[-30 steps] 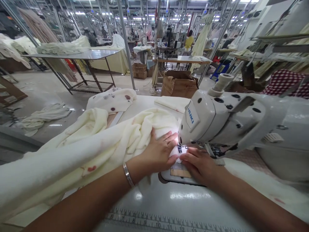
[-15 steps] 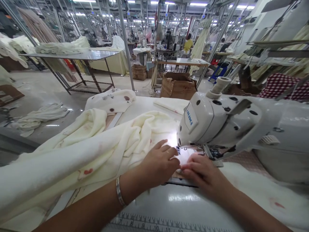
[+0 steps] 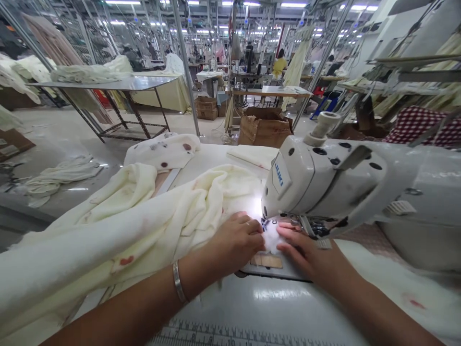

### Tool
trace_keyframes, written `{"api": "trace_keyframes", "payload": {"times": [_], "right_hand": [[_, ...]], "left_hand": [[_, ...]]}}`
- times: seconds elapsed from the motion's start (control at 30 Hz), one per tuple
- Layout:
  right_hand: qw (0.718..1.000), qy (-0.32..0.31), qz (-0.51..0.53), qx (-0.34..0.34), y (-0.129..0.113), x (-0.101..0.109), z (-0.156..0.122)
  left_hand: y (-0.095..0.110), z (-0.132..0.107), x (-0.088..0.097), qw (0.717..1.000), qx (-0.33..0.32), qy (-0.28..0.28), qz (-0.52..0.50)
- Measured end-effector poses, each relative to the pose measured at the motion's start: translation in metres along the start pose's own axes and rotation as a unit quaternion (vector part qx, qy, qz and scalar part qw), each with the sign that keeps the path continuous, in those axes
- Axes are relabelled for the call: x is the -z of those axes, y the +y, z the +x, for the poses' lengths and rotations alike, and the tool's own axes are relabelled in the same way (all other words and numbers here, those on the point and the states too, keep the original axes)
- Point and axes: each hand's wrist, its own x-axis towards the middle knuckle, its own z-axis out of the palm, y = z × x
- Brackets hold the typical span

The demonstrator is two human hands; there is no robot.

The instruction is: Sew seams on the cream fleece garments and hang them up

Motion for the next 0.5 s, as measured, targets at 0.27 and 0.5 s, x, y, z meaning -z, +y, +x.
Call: {"api": "trace_keyframes", "payload": {"times": [0.27, 0.5], "right_hand": [[0.997, -0.001, -0.079, -0.003, -0.001, -0.001, 0.006], [0.992, 0.029, -0.123, 0.006, 0.006, -0.014, 0.000]], "left_hand": [[-0.018, 0.016, 0.000, 0.997, 0.069, -0.010, 0.025], [-0.014, 0.016, 0.000, 0.995, 0.076, -0.019, 0.053]]}}
